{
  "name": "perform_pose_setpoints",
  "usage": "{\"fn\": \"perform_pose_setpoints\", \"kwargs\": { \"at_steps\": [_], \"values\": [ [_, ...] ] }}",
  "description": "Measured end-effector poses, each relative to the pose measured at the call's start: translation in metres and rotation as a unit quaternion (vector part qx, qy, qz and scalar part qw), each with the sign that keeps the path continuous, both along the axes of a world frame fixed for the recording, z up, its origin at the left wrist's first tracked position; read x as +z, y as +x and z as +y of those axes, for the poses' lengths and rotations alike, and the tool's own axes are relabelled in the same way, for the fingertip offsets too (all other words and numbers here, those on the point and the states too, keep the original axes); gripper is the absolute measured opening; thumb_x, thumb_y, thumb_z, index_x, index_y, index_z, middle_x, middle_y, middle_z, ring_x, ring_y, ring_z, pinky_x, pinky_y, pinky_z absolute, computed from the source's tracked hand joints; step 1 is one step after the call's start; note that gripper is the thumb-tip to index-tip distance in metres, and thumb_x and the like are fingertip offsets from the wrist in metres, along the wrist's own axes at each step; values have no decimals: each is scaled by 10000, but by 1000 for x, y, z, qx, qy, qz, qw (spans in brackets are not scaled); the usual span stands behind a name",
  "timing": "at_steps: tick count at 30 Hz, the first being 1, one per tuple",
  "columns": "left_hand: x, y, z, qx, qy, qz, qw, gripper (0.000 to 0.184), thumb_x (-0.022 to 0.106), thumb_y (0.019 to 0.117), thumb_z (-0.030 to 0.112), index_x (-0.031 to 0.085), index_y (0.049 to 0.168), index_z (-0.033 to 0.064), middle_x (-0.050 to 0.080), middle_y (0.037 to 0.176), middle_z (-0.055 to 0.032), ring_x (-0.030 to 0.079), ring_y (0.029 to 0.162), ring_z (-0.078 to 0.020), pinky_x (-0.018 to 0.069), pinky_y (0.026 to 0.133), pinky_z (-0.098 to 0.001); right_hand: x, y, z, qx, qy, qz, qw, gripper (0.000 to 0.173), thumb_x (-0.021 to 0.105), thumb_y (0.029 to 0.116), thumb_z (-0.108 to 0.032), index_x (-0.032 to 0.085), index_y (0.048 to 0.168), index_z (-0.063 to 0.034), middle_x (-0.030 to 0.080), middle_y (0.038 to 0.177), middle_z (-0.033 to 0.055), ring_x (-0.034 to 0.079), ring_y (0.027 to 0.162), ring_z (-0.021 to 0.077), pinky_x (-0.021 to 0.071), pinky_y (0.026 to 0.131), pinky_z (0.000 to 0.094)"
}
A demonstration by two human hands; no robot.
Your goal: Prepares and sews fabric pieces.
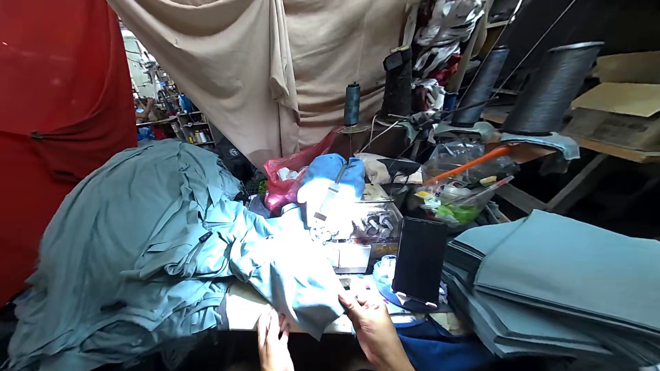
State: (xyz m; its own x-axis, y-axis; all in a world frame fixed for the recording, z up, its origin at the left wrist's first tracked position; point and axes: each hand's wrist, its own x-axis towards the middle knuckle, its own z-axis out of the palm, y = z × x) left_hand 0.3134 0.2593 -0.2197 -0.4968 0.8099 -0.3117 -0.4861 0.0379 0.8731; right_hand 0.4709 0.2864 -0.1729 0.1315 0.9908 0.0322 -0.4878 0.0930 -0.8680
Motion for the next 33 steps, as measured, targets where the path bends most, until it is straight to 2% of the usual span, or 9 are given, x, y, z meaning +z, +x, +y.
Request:
{"fn": "perform_pose_setpoints", "kwargs": {
  "at_steps": [2, 6, 9, 12, 15, 19, 25, 28, 33],
  "values": [
    [17, 2, 9, -37, -45, -101, 993, 440, 343, 1130, 300, 449, 1408, -23, 588, 1271, -198, 609, 1106, -252, 510, 948, -406, 4, -2, -1, 15, -8, 16, 1000, 150, 614, 932, 49, 687, 809, 0, 717, 759, 66, 702, 708, 131, 616, 721, 304],
    [28, 8, 17, -84, -67, -173, 979, 457, 337, 1125, 343, 489, 1413, 22, 625, 1302, -185, 630, 1168, -278, 527, 974, -468, 12, -5, -4, 21, -37, 53, 998, 206, 535, 980, 34, 682, 840, -3, 712, 750, 63, 683, 661, 114, 597, 662, 276],
    [17, 8, 16, 21, -9, -74, 997, 438, 353, 1129, 259, 472, 1430, -36, 562, 1384, -208, 570, 1248, -253, 478, 1055, -441, 7, -3, -6, 16, -41, 24, 999, 227, 485, 994, 35, 694, 908, 12, 725, 774, 54, 678, 659, 97, 587, 643, 257],
    [14, -18, 23, 44, 39, 92, 994, 462, 352, 1123, 211, 414, 1475, -82, 483, 1476, -245, 497, 1343, -247, 410, 1132, -418, -22, 1, -6, -4, 21, -196, 980, 138, 599, 929, -6, 697, 832, -18, 656, 697, -32, 617, 644, 24, 537, 643, 212],
    [17, -59, 29, -132, 11, 223, 966, 241, 567, 1018, 131, 596, 1159, -61, 651, 1045, -117, 637, 964, -129, 543, 878, -323, -45, 1, -8, -6, 26, -308, 951, 92, 694, 892, -62, 717, 855, 20, 679, 717, 10, 651, 667, 39, 574, 677, 238],
    [28, -94, 35, -385, -39, 420, 821, 413, 831, 819, 353, 657, 863, -19, 634, 768, -49, 611, 725, -127, 520, 733, -356, -49, -3, -13, -11, 9, -339, 941, 135, 691, 908, -72, 722, 872, 54, 687, 736, 67, 662, 678, 83, 575, 701, 278],
    [33, -84, 37, -345, -25, 323, 881, 249, 714, 960, 157, 617, 1056, -51, 702, 762, -51, 701, 637, -127, 623, 670, -313, -41, -12, -8, -18, 15, -338, 941, 149, 659, 941, -60, 710, 904, 75, 707, 755, 79, 691, 697, 97, 592, 730, 282],
    [45, -76, 59, -306, -42, 315, 897, 200, 638, 994, 95, 571, 1109, -55, 623, 725, -43, 586, 519, -97, 543, 526, -269, -33, -16, 19, -33, 2, -341, 939, 158, 621, 952, -68, 721, 913, 47, 688, 776, 65, 652, 723, 84, 556, 741, 289],
    [76, -71, 109, -294, -61, 342, 891, 235, 495, 1052, 56, 518, 1258, -55, 547, 869, -87, 484, 568, -112, 447, 514, -275, -6, -25, 70, -40, -53, -291, 954, 190, 578, 1003, -72, 681, 893, 44, 671, 713, 38, 635, 650, 85, 542, 679, 272]
  ]
}}
